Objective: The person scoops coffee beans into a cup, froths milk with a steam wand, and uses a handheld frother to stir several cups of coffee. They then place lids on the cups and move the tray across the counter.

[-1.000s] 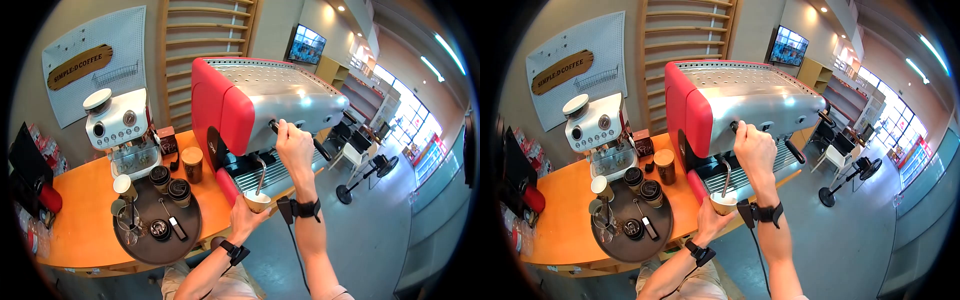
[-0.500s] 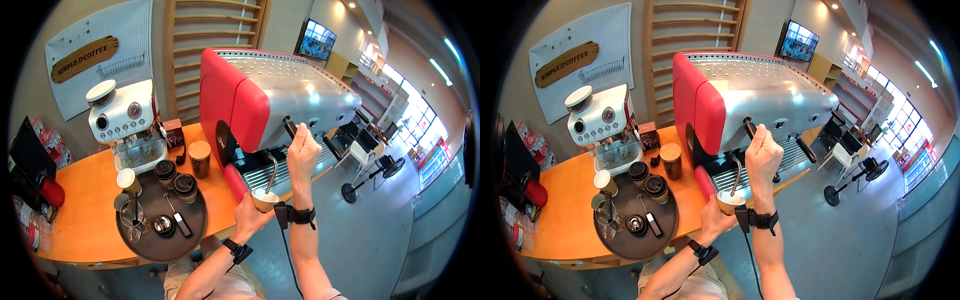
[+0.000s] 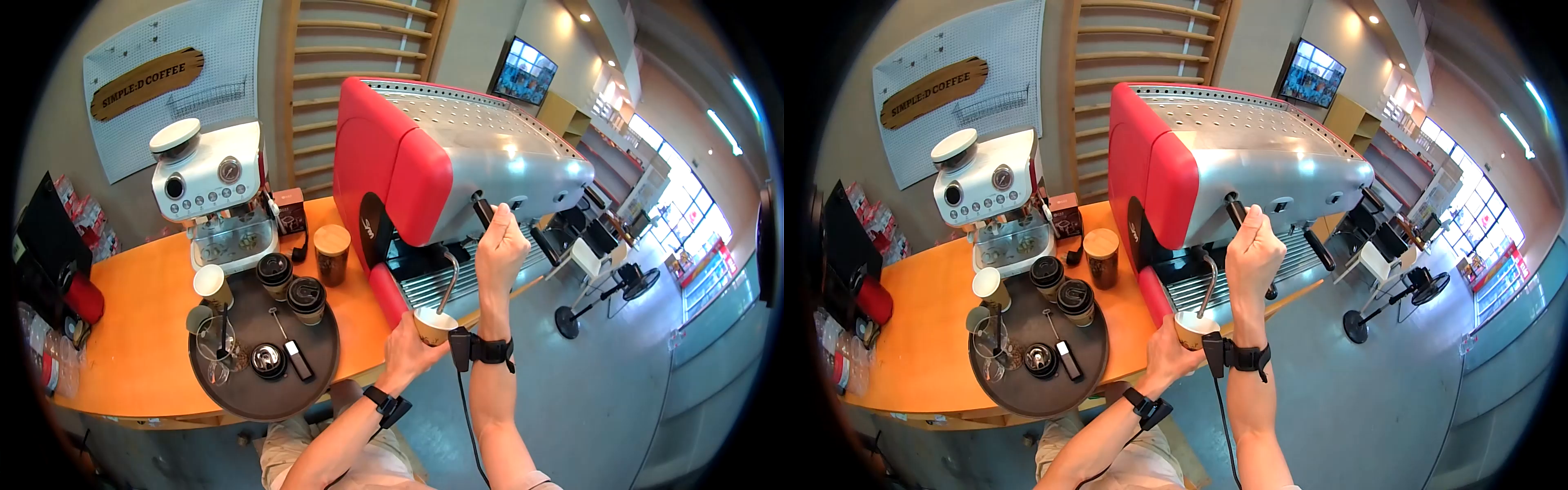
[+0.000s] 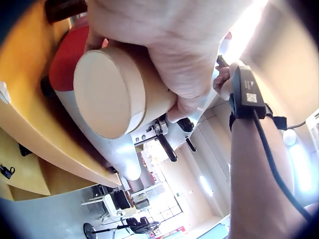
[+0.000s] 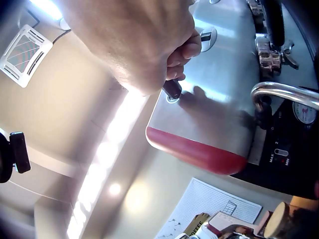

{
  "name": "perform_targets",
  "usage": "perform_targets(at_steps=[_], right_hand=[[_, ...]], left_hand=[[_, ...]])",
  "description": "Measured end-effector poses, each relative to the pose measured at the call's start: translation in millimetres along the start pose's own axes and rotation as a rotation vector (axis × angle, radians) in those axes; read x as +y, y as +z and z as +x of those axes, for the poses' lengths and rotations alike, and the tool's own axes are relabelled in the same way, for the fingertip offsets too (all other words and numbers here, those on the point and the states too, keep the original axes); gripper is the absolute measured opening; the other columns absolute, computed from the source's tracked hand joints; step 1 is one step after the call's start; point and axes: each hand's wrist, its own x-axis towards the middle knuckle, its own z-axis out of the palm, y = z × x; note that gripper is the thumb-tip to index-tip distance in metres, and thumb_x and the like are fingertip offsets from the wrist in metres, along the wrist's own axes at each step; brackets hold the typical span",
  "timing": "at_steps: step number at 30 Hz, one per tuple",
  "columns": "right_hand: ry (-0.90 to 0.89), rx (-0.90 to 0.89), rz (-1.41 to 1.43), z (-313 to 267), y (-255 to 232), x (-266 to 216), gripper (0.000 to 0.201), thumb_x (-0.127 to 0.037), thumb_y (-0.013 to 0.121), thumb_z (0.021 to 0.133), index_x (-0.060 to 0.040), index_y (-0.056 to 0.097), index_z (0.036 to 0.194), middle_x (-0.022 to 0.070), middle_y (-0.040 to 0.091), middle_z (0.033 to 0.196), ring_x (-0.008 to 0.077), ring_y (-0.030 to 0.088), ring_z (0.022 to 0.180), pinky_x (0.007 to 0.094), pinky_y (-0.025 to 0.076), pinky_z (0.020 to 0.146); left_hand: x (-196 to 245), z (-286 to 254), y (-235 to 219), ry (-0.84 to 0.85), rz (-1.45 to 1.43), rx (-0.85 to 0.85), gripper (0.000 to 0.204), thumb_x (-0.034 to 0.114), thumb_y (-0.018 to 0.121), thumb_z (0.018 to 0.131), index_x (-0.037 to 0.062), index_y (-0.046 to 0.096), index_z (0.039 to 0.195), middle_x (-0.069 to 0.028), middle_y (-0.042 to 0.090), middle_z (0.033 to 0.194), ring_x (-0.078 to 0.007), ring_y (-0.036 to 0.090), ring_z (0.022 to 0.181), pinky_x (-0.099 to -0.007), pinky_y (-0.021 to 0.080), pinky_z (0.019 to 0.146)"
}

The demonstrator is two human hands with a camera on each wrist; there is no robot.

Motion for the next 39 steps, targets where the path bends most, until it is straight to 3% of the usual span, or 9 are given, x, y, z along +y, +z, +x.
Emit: perform_targets(at_steps=[12, 18, 22, 27, 30, 31, 34, 36, 39], right_hand=[[0.020, -0.061, 0.028, 0, -4, 7, 0.035, -0.026, 0.062, 0.114, 0.0040, 0.074, 0.099, 0.0146, 0.060, 0.063, 0.0196, 0.055, 0.054, 0.0374, 0.046, 0.055], [0.064, -0.052, 0.149, -1, -20, -1, 0.029, -0.026, 0.073, 0.108, 0.0018, 0.073, 0.117, 0.0034, 0.070, 0.080, 0.0078, 0.058, 0.066, 0.0274, 0.047, 0.059], [0.199, -0.066, 0.216, -34, -37, -8, 0.040, -0.019, 0.076, 0.106, 0.0031, 0.064, 0.136, -0.0019, 0.065, 0.081, 0.0057, 0.057, 0.068, 0.0249, 0.047, 0.062], [0.193, -0.026, 0.253, -106, -62, -29, 0.030, -0.011, 0.070, 0.107, 0.0047, 0.066, 0.132, -0.0001, 0.062, 0.084, 0.0059, 0.054, 0.073, 0.0252, 0.045, 0.064], [0.344, -0.202, 0.341, -164, -56, -53, 0.014, -0.007, 0.068, 0.107, 0.0029, 0.072, 0.116, 0.0027, 0.068, 0.091, 0.0094, 0.058, 0.078, 0.0257, 0.048, 0.068], [0.242, -0.269, 0.403, -185, -43, -55, 0.014, -0.005, 0.069, 0.105, 0.0023, 0.072, 0.116, 0.0044, 0.070, 0.091, 0.0097, 0.060, 0.077, 0.0256, 0.049, 0.069], [0.285, -0.705, 0.288, -254, -19, -73, 0.023, -0.011, 0.081, 0.096, 0.0026, 0.071, 0.113, 0.0075, 0.059, 0.077, 0.0180, 0.060, 0.068, 0.0331, 0.050, 0.063], [0.027, -0.869, 0.177, -307, 9, -74, 0.055, -0.027, 0.087, 0.088, 0.0038, 0.066, 0.128, 0.0159, 0.062, 0.098, 0.0360, 0.061, 0.094, 0.0478, 0.053, 0.083], [-0.170, -0.981, 0.016, -343, 32, -87, 0.067, -0.032, 0.087, 0.086, 0.0058, 0.064, 0.136, 0.0196, 0.063, 0.107, 0.0415, 0.057, 0.110, 0.0542, 0.048, 0.093]], left_hand=[[2, 5, -8, -0.032, 0.039, -0.078, 0.083, 0.053, 0.095, 0.075, -0.0043, 0.059, 0.123, -0.0258, 0.077, 0.104, -0.0439, 0.077, 0.098, -0.0513, 0.061, 0.085], [-5, 2, -6, -0.003, 0.001, -0.089, 0.085, 0.052, 0.095, 0.075, -0.0049, 0.058, 0.125, -0.0256, 0.076, 0.108, -0.0444, 0.077, 0.100, -0.0515, 0.061, 0.086], [-12, -7, -15, 0.027, -0.075, -0.084, 0.083, 0.046, 0.098, 0.075, -0.0040, 0.058, 0.127, -0.0250, 0.076, 0.112, -0.0439, 0.077, 0.101, -0.0507, 0.062, 0.087], [-32, -55, -68, 0.142, -0.137, 0.116, 0.085, 0.038, 0.101, 0.073, -0.0030, 0.057, 0.132, -0.0233, 0.076, 0.114, -0.0392, 0.079, 0.103, -0.0459, 0.064, 0.089], [-38, -98, -125, 0.271, -0.069, 0.307, 0.088, 0.030, 0.106, 0.069, -0.0031, 0.058, 0.135, -0.0201, 0.075, 0.118, -0.0320, 0.079, 0.102, -0.0416, 0.065, 0.089], [-47, -112, -143, 0.287, -0.042, 0.374, 0.089, 0.029, 0.106, 0.068, -0.0032, 0.057, 0.135, -0.0198, 0.074, 0.119, -0.0322, 0.079, 0.102, -0.0411, 0.064, 0.089], [-77, -150, -183, 0.253, 0.093, 0.582, 0.093, 0.024, 0.106, 0.066, -0.0018, 0.053, 0.138, -0.0184, 0.072, 0.119, -0.0333, 0.077, 0.102, -0.0413, 0.063, 0.089], [-95, -162, -201, 0.170, 0.229, 0.678, 0.097, 0.017, 0.103, 0.067, 0.0011, 0.047, 0.145, -0.0194, 0.066, 0.126, -0.0358, 0.071, 0.111, -0.0459, 0.059, 0.094], [-121, -167, -210, 0.024, 0.224, 0.714, 0.095, 0.013, 0.101, 0.069, 0.0009, 0.046, 0.146, -0.0209, 0.061, 0.131, -0.0384, 0.067, 0.118, -0.0464, 0.057, 0.097]])
